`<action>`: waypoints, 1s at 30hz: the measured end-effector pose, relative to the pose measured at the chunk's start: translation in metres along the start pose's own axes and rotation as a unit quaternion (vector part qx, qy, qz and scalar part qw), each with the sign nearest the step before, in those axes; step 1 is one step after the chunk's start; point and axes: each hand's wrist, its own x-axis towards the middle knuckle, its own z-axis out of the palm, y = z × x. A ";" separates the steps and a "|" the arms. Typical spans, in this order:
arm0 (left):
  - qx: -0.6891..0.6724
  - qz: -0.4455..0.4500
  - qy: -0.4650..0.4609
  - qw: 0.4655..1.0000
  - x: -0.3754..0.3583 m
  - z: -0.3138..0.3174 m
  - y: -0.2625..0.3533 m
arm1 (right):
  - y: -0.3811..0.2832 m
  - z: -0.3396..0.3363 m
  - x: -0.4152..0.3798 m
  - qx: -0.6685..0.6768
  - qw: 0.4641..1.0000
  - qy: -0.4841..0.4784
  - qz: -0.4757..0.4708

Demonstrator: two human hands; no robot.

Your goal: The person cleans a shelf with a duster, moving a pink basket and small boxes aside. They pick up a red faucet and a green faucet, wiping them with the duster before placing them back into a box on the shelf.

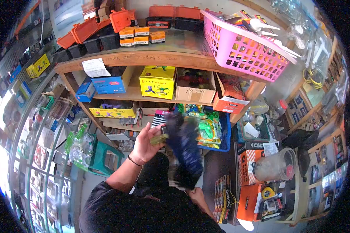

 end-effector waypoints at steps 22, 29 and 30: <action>0.226 0.115 -0.070 0.965 0.105 0.080 0.121 | -0.124 -0.047 0.100 0.105 0.972 0.119 -0.172; 0.343 0.125 -0.171 0.915 0.171 0.112 0.178 | -0.145 -0.054 0.172 0.188 0.961 0.088 -0.183; 0.381 0.100 -0.153 0.906 0.180 0.114 0.186 | -0.149 -0.052 0.175 0.189 0.961 0.090 -0.182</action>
